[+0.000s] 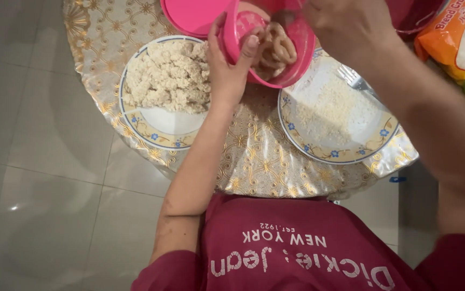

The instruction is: Bread pieces of food by dipping them in batter and then dredging them in breadcrumbs.

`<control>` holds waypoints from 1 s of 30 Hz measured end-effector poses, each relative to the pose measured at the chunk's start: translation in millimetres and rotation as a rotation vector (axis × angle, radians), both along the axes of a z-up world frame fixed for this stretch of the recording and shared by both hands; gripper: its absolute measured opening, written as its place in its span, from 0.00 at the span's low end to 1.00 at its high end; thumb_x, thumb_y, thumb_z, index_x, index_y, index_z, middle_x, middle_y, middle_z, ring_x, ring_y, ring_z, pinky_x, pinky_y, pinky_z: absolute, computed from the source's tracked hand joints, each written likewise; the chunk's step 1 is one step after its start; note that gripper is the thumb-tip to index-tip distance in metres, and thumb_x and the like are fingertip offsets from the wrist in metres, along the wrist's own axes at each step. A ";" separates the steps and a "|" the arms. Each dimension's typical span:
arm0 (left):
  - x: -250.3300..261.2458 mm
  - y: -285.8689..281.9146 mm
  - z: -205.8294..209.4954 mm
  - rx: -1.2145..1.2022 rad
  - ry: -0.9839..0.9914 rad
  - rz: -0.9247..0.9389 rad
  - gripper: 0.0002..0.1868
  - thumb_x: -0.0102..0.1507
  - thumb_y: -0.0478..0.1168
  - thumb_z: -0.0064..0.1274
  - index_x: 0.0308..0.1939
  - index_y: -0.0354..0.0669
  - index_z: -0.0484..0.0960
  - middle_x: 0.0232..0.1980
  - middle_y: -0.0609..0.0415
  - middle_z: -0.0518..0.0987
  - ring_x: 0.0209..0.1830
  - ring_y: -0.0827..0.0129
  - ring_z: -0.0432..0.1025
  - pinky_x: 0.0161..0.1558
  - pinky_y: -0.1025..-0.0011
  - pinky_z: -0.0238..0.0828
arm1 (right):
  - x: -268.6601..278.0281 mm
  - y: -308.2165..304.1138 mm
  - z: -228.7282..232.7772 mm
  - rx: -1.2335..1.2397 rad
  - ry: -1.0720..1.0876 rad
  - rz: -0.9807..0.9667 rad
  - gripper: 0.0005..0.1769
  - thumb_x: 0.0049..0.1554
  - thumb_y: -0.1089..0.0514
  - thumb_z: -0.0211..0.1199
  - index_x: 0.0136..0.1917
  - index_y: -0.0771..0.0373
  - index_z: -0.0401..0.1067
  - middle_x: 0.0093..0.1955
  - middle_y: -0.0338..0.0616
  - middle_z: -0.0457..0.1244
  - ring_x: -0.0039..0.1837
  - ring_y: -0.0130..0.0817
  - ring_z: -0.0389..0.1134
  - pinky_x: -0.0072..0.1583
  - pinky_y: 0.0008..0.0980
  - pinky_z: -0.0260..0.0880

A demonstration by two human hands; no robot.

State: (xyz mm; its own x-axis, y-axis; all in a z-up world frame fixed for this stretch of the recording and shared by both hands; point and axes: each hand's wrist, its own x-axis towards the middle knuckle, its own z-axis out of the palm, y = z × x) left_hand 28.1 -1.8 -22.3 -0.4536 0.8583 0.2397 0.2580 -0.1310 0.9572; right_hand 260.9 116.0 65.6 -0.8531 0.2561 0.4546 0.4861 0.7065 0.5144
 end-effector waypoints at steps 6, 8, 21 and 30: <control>-2.1 -4.8 -0.1 0.037 -0.016 -0.025 0.51 0.64 0.72 0.52 0.80 0.43 0.58 0.76 0.37 0.63 0.80 0.46 0.59 0.78 0.47 0.57 | 1.6 -12.1 27.2 -0.416 -0.158 -0.108 0.06 0.55 0.56 0.67 0.46 0.52 0.83 0.41 0.41 0.71 0.43 0.39 0.72 0.46 0.40 0.72; -4.9 -4.2 -5.5 0.017 0.016 -0.036 0.51 0.65 0.72 0.51 0.81 0.44 0.56 0.77 0.37 0.62 0.80 0.46 0.58 0.78 0.47 0.57 | 4.8 -18.2 26.7 -0.533 -0.105 -0.087 0.08 0.55 0.54 0.69 0.48 0.52 0.84 0.43 0.42 0.71 0.43 0.41 0.72 0.46 0.41 0.72; -2.7 0.6 -8.4 -0.034 -0.139 -0.140 0.57 0.63 0.78 0.42 0.82 0.44 0.46 0.82 0.36 0.50 0.82 0.43 0.53 0.77 0.48 0.58 | 2.4 -80.6 -24.0 -0.932 0.557 -0.031 0.08 0.59 0.61 0.71 0.53 0.59 0.83 0.44 0.47 0.71 0.43 0.39 0.72 0.46 0.37 0.71; -4.2 -1.0 -2.6 -0.083 -0.027 -0.087 0.53 0.66 0.75 0.35 0.83 0.43 0.50 0.80 0.37 0.54 0.80 0.46 0.55 0.75 0.52 0.55 | 28.5 -6.4 -15.5 -1.295 0.619 -0.167 0.09 0.66 0.57 0.70 0.58 0.61 0.80 0.46 0.41 0.72 0.45 0.23 0.71 0.47 0.28 0.71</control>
State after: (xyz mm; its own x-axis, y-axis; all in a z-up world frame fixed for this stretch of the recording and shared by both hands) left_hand 23.8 -2.8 -24.9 -0.3816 0.9113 0.1549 0.2233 -0.0718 0.9721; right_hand 289.4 109.5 50.2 -0.5288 0.8417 0.1091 0.5112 0.4184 -0.7507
